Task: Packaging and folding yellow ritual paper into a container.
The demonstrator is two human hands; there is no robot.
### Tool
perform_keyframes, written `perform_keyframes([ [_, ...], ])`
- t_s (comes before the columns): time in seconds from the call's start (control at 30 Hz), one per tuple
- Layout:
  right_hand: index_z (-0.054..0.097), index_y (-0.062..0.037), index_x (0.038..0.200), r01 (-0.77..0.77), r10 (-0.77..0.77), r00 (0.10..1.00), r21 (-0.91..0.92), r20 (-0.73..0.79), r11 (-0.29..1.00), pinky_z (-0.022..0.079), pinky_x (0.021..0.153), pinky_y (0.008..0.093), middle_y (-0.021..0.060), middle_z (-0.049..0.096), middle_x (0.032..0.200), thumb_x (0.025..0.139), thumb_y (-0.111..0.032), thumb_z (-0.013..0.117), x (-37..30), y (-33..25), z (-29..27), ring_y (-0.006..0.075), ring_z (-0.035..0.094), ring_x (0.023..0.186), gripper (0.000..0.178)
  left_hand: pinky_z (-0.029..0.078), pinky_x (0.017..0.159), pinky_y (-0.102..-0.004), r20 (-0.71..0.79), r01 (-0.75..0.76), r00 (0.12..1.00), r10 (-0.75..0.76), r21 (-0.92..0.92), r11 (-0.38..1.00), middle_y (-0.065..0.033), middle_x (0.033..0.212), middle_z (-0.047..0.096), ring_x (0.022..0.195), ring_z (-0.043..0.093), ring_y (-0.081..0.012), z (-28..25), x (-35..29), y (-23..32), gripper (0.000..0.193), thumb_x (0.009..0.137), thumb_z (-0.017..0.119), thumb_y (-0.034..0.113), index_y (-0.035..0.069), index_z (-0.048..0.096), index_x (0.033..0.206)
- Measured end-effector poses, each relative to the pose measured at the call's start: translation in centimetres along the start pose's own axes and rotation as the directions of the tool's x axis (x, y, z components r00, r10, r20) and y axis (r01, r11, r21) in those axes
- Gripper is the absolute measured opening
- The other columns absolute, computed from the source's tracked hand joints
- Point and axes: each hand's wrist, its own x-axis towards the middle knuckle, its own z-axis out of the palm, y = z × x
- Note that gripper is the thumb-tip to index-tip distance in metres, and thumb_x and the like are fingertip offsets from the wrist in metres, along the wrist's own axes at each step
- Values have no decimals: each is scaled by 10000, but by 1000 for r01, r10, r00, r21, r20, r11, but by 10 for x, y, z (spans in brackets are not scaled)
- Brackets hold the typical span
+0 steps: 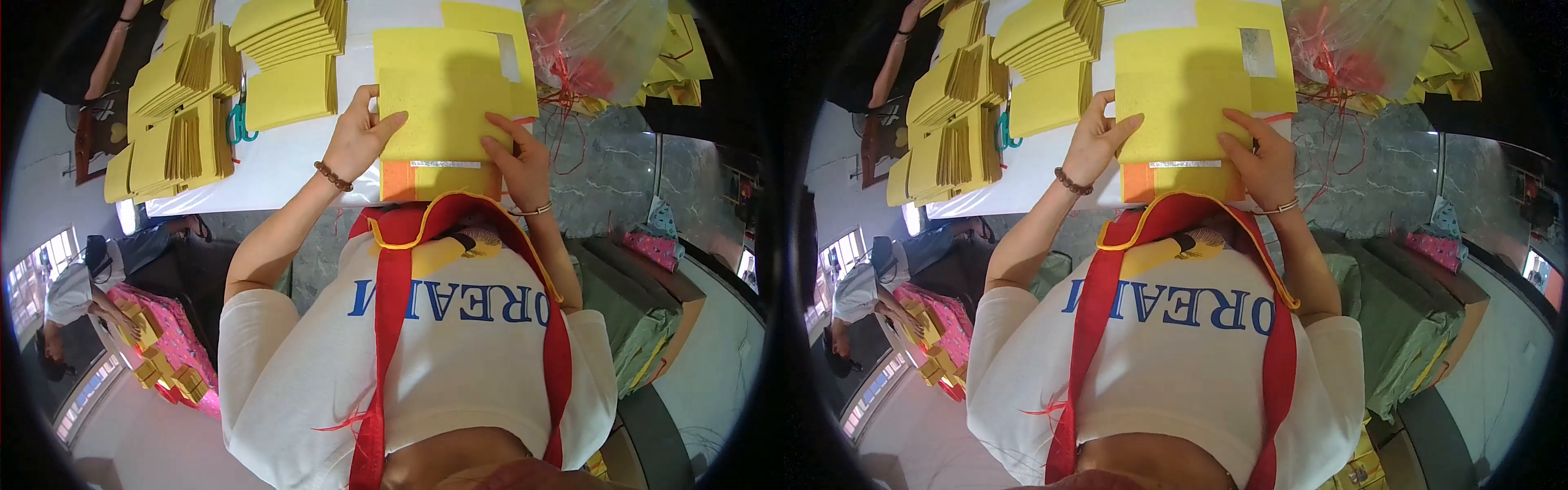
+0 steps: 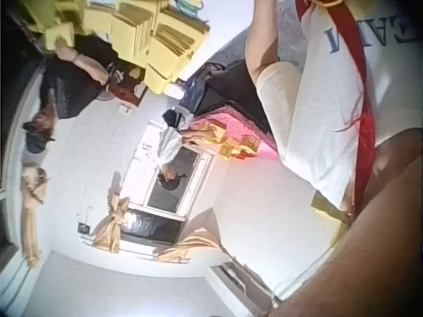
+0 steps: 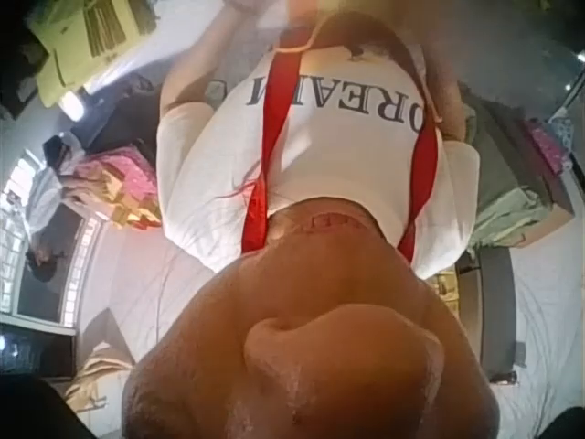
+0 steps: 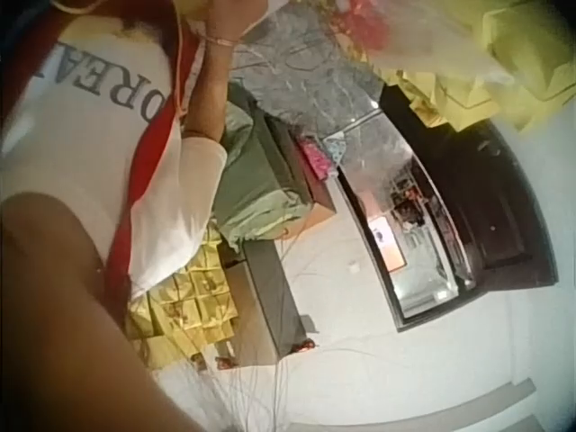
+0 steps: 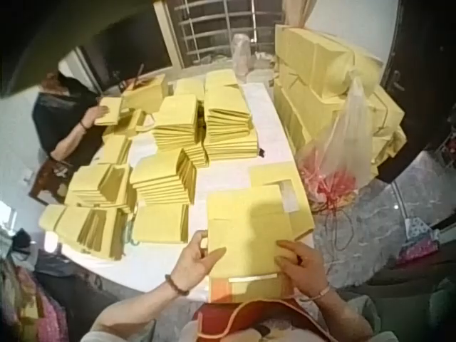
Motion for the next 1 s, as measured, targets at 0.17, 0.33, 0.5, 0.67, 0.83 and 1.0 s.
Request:
perform_keyframes([
  [0.17,602,-30,1054,-64,64,998,19,11,998,467,711,243,115,636,931,759,-115,640,0,-2,1,128,596,809,310,367,453,-204,10,7,1000,-7,-19,1000,-43,657,588,524,488,-40,0,-1,1,407,843,576,113,-11,354,1161],
  [0.33,599,-33,1062,-100,99,995,14,24,995,466,713,244,113,636,933,760,-114,636,0,-3,0,133,597,815,315,306,415,-194,-30,-10,1000,7,-86,996,12,571,528,452,418,-34,2,-7,3,563,837,600,144,47,277,1288],
  [0.5,602,-38,1060,-118,122,992,-88,34,989,467,714,249,126,635,942,759,-150,632,1,-8,-2,152,608,821,323,392,570,-276,-135,-279,907,398,515,811,-61,765,573,671,534,-161,-7,-9,15,491,781,624,129,40,398,1208],
  [0.67,595,-25,1071,-80,81,997,-28,20,996,464,712,235,97,628,952,770,-118,624,0,-2,0,121,584,825,317,368,871,-397,306,-605,725,616,712,358,-144,1121,507,1058,459,-305,24,-16,42,415,775,596,179,45,500,1156],
  [0.83,604,-28,1052,-61,61,998,-97,-3,993,471,723,260,130,635,965,757,-152,633,1,-3,1,157,613,844,321,327,929,-397,413,-624,696,587,752,211,-151,1256,412,1165,369,-322,48,-2,18,476,786,586,257,22,476,1185],
  [1.0,591,-38,1076,-67,68,997,-39,31,997,473,704,244,152,606,1025,754,-136,630,0,-4,0,201,613,864,339,290,960,-412,396,-578,723,566,795,182,-146,1295,380,1193,340,-315,49,1,4,530,804,559,303,47,419,1247],
])
